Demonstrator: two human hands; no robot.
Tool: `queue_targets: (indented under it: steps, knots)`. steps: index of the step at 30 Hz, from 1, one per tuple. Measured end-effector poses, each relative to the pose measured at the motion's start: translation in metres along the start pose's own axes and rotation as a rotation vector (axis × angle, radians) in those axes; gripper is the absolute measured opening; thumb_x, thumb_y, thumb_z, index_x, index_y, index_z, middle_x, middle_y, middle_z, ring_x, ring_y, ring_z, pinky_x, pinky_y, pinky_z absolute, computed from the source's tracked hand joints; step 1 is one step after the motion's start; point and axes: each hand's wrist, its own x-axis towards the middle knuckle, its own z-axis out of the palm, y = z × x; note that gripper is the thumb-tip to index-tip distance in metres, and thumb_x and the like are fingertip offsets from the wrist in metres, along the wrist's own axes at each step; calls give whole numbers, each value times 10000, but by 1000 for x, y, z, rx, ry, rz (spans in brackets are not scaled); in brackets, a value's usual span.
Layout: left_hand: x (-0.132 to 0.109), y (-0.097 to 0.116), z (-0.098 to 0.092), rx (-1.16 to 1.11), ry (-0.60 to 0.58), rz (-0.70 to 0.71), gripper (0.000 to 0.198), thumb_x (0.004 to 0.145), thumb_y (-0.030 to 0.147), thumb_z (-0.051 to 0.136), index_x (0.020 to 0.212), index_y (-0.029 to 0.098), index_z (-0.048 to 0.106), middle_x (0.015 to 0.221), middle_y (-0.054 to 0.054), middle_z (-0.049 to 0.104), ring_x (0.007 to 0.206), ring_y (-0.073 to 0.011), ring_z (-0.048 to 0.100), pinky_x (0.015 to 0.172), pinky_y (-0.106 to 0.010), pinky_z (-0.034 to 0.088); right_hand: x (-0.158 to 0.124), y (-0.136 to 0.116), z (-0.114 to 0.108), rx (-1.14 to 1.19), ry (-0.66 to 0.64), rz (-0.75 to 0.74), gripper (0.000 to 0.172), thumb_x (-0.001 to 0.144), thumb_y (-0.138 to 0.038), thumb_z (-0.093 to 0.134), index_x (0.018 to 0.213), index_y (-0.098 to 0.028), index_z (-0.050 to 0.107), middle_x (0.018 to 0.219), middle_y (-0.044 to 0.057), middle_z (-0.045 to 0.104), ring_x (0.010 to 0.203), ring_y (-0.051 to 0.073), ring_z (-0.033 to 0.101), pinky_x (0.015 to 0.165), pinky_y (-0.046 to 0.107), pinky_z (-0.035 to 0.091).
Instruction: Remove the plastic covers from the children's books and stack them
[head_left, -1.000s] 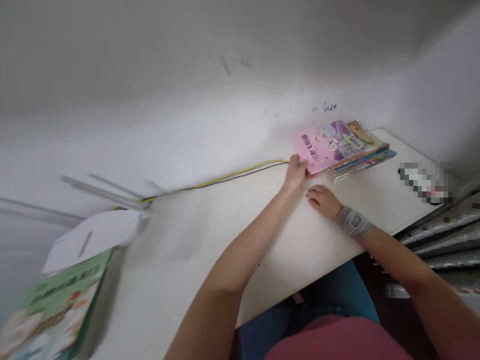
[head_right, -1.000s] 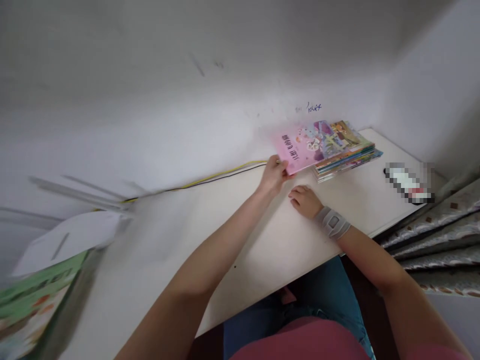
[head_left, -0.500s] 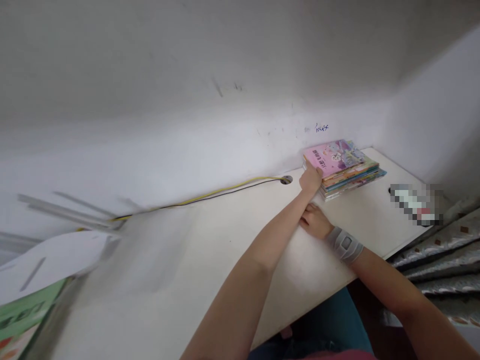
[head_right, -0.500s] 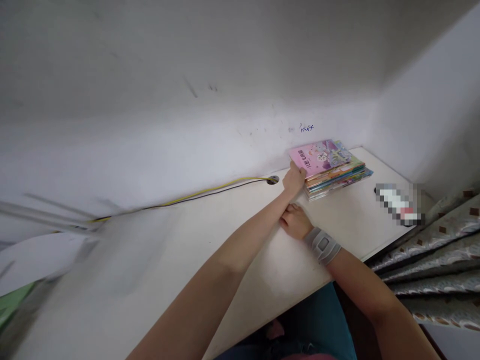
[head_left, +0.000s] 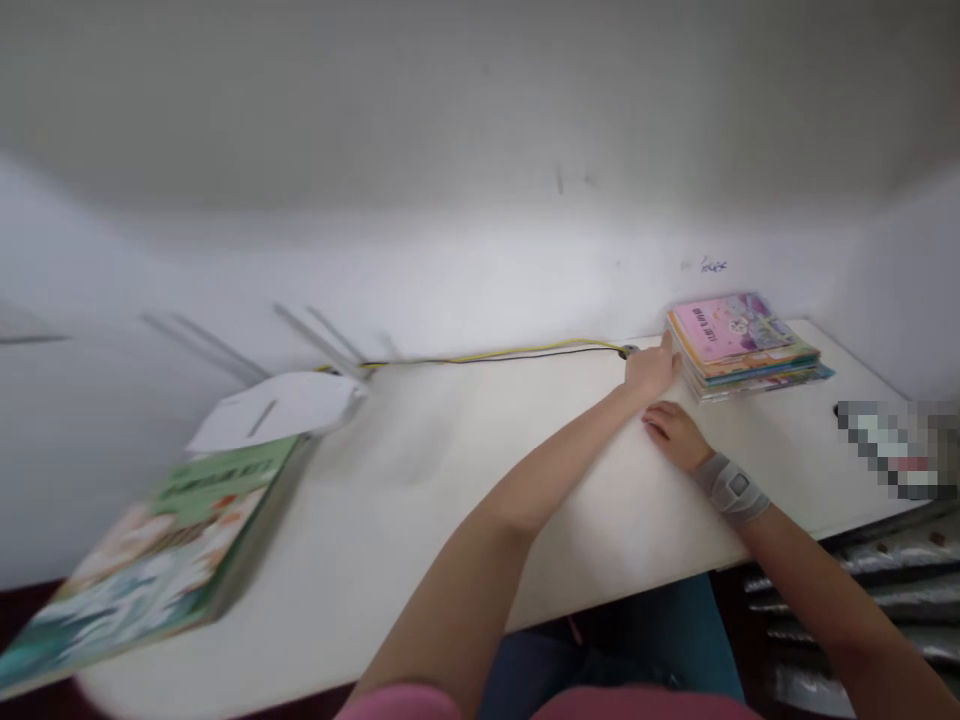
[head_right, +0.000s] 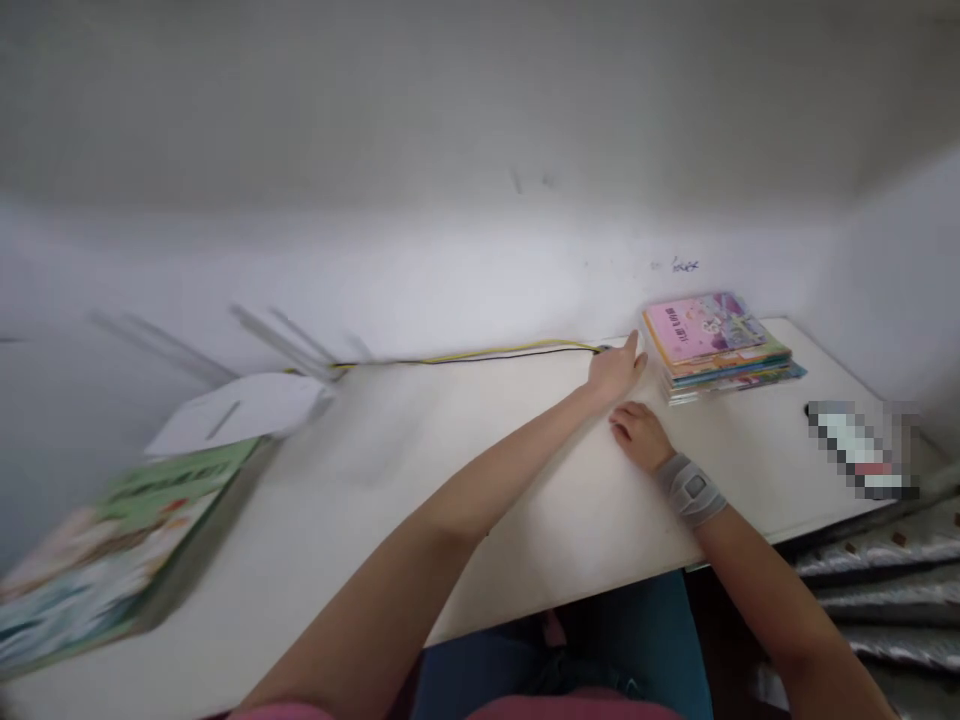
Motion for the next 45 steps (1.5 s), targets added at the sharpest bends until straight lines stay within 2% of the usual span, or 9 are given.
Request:
queue_targets:
  steps: [3,9,15,24,29,33,36,40,45]
  knots:
    - [-42,-68,-30,200,-3,5,382,940,319,326,1235,203,538,1061,-123,664,1004,-256,621,814,-363,435,-2,0,-1,18,15,-25,209,856,-161,455,933,-183,649,996,95,632,949,225,562,881,404,463]
    - [-141,-218,-90,397,30,-349,319,874,182,366,994,130,657,1129,-221,584,1113,-340,535,876,-461,417,-2,-3,3,-72,-20,-22,244,875,-221,433,997,-185,642,1027,114,625,964,252,552,865,423,459]
    - [-197,-274,-93,404,-40,-574,351,887,309,366,1063,133,613,1191,-208,566,1080,-353,548,782,-430,473,-5,-3,6,-123,-28,-47,286,883,-237,410,1040,-176,640,1062,134,622,992,265,559,877,426,456]
    - [-200,-261,-106,382,-26,-615,329,867,113,294,1028,69,577,993,-227,637,921,-323,650,727,-408,496,-6,4,5,-200,-27,-65,290,892,-245,409,1047,-158,638,1057,134,633,974,262,574,872,427,474]
    - [-182,-174,-103,347,50,-486,326,919,159,277,1156,134,498,899,-148,683,898,-300,670,735,-402,496,-10,-46,8,-88,58,-57,546,871,-422,501,1322,-118,449,1227,192,555,1127,322,528,922,511,458]
    - [-187,-85,-104,-11,212,-186,336,951,230,292,1243,155,440,749,-69,683,738,-234,683,676,-335,494,-21,-124,14,139,179,-83,956,804,-492,602,1492,-128,47,1494,215,262,1353,339,310,1041,544,369]
    - [-211,-53,-115,-347,414,-52,344,970,320,265,1201,194,487,707,-13,666,634,-164,653,638,-271,487,-28,-151,4,138,420,19,931,832,-416,586,1497,-153,-10,1520,206,200,1376,340,271,1048,575,345]
    - [-243,-75,-123,-618,570,-179,377,961,368,277,1174,190,532,567,40,582,498,-115,577,564,-221,464,-39,-130,-31,-119,586,-9,691,888,-219,490,1496,-246,163,1510,141,285,1376,320,291,1060,577,319]
    - [-258,-130,-87,-188,385,-518,392,932,300,339,1230,157,549,632,-20,640,621,-178,632,651,-288,466,-70,-89,-47,-357,265,-108,664,901,-104,393,1477,-378,207,1513,51,333,1390,280,287,1106,555,241]
